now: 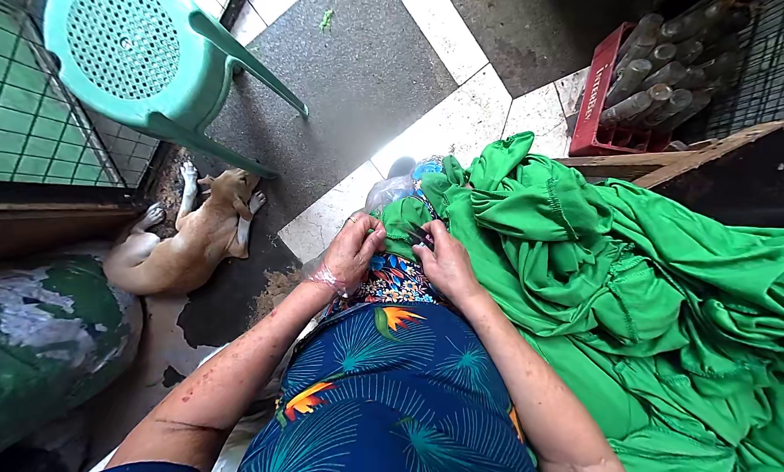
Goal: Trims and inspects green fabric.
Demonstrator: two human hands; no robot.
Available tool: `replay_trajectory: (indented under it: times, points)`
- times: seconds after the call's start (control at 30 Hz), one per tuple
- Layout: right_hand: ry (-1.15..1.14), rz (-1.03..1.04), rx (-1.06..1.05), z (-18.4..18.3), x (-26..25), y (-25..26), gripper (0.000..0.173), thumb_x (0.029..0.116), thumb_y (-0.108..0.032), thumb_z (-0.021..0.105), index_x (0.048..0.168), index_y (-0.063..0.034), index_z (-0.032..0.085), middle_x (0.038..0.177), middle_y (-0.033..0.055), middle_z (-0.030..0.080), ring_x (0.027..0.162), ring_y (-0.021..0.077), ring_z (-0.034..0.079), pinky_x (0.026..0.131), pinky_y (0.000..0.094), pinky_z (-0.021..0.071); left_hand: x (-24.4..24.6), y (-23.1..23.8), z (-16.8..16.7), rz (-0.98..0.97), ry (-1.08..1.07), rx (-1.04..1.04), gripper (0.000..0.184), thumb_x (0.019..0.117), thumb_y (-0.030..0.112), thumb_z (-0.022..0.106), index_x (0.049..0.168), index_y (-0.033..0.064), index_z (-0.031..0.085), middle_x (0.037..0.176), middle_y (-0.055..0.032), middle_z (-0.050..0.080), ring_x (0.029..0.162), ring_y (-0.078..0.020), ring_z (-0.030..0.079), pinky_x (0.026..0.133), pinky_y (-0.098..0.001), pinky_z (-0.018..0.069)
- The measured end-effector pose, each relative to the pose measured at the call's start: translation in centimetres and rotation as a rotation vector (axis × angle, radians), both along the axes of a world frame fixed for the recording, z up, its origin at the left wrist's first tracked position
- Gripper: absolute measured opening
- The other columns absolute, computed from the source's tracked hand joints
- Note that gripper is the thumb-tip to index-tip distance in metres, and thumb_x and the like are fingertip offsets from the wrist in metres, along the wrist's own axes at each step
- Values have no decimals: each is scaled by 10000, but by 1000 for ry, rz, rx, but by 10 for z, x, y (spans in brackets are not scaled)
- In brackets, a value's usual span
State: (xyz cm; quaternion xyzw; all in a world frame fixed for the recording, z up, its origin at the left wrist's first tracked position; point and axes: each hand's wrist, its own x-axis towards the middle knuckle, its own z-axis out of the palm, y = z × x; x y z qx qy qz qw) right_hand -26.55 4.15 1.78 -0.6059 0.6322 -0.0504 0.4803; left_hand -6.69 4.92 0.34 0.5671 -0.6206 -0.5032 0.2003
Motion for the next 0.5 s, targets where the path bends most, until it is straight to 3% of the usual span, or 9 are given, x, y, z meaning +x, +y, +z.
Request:
replay_trajectory:
  times: [0.07,0.17,0.23,0.3,0.37,0.43,0.5]
  points:
    - [-108,-133,-22,1,-3,-3,328,997,-76,632,1286,66,572,1136,264,667,1017,391,674,876,567,537,3,-4,17,-123,27,-4,212,1045,110,500,1010,-52,633,967,-154,628,833,-210,645,795,-392,560]
    - [-214,-193,-216,9,-4,-11,311,947,-27,661,1230,67,571,1110,232,669,975,324,665,819,486,546,-6,-1,42,-309,76,-108,206,999,121,557,944,-42,672,940,-149,653,844,-215,649,779,-379,555]
    - [-272,-134,-311,18,0,-22,424,897,-43,737,1275,39,563,1180,223,654,994,325,662,807,483,553,-14,2,54,-384,117,-172,241,1018,162,543,935,-20,678,915,-128,652,821,-183,645,753,-325,552]
    - [-312,-1,-333,21,10,-39,619,822,-78,815,1382,10,566,1345,237,612,1046,355,674,820,527,556,-18,6,63,-442,170,-219,266,1036,178,513,938,-11,671,893,-124,649,804,-173,641,727,-300,543]
    - [-274,178,-285,19,25,-50,680,811,-86,826,1438,-52,565,1467,228,543,1083,370,681,846,550,561,-17,8,69,-492,225,-247,277,1054,193,489,957,-2,659,903,-125,651,831,-170,638,746,-277,528]
    - [-193,293,-212,8,37,-55,465,893,-76,749,1347,-71,646,1406,220,592,1069,398,687,845,595,543,-11,10,73,-493,230,-269,281,1063,192,470,962,3,651,914,-126,648,856,-175,629,767,-271,516]
    - [-176,277,-144,-2,42,-54,236,979,-66,632,1196,5,690,1165,228,695,1052,406,687,884,618,515,-1,8,74,-411,62,-312,258,1034,163,493,953,-3,674,959,-139,686,902,-223,683,794,-349,565]
